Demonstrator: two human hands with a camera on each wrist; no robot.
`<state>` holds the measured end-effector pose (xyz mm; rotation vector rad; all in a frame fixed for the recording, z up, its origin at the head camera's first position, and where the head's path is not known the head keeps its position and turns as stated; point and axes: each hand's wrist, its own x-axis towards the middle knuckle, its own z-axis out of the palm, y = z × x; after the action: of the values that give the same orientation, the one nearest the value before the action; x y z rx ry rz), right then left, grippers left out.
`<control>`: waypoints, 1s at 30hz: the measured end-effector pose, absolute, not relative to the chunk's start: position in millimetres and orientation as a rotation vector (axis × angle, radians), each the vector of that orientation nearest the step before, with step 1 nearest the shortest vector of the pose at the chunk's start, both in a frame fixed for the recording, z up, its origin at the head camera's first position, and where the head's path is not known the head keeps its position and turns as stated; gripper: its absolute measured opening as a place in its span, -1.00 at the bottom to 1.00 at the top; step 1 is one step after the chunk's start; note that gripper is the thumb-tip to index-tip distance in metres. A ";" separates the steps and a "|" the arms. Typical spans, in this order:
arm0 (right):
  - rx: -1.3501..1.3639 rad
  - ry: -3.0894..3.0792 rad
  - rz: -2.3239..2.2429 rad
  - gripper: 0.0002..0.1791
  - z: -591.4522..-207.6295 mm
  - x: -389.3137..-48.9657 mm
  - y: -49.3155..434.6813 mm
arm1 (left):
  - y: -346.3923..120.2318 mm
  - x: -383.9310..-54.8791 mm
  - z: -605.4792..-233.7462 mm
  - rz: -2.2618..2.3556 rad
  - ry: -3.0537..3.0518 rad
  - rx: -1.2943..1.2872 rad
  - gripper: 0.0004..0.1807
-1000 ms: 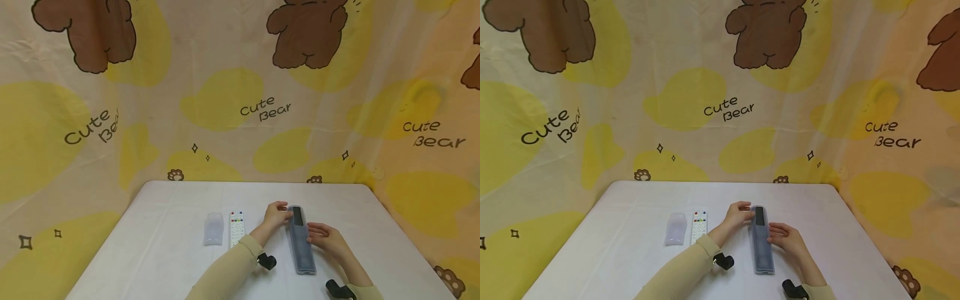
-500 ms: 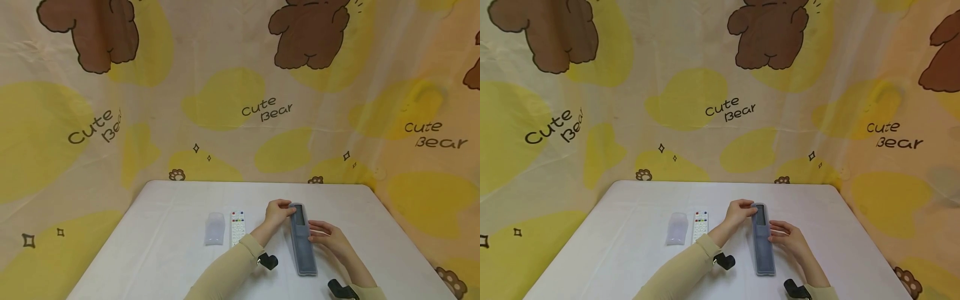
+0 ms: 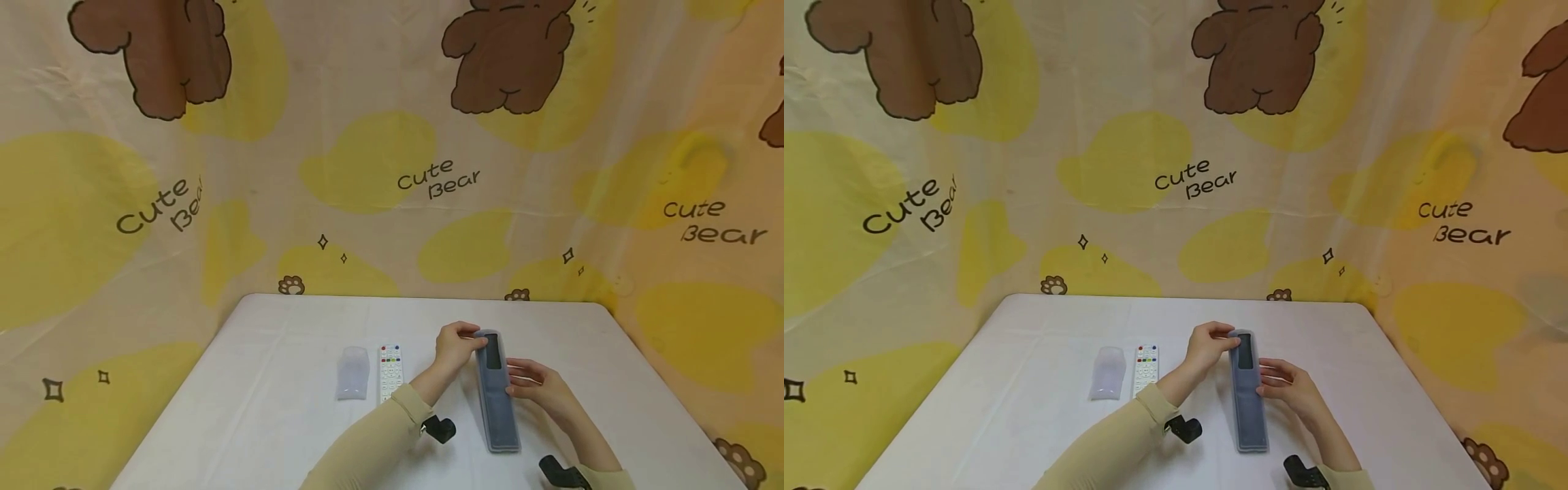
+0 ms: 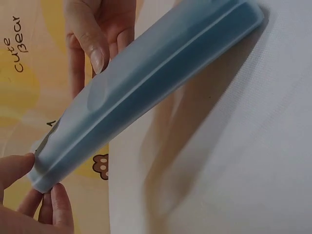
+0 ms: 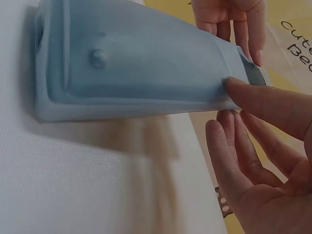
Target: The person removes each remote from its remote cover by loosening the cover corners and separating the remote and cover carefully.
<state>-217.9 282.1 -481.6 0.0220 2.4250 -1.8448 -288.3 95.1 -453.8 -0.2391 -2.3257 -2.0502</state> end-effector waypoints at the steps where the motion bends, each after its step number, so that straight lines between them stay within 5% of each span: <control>1: 0.022 2.429 -1.838 -0.27 -481.0 -217.6 282.1 | 95.2 -288.1 -453.2 -2.053 -2.325 -0.235 -0.75; 30: -0.037 2.439 -1.784 -0.28 -463.2 -204.3 286.5 | 91.5 -268.6 -431.2 -1.961 -2.311 -0.413 -0.74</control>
<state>-204.3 286.5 -463.2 -0.0370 2.4387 -1.7837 -268.6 91.5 -431.2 -0.4130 -2.3114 -1.9613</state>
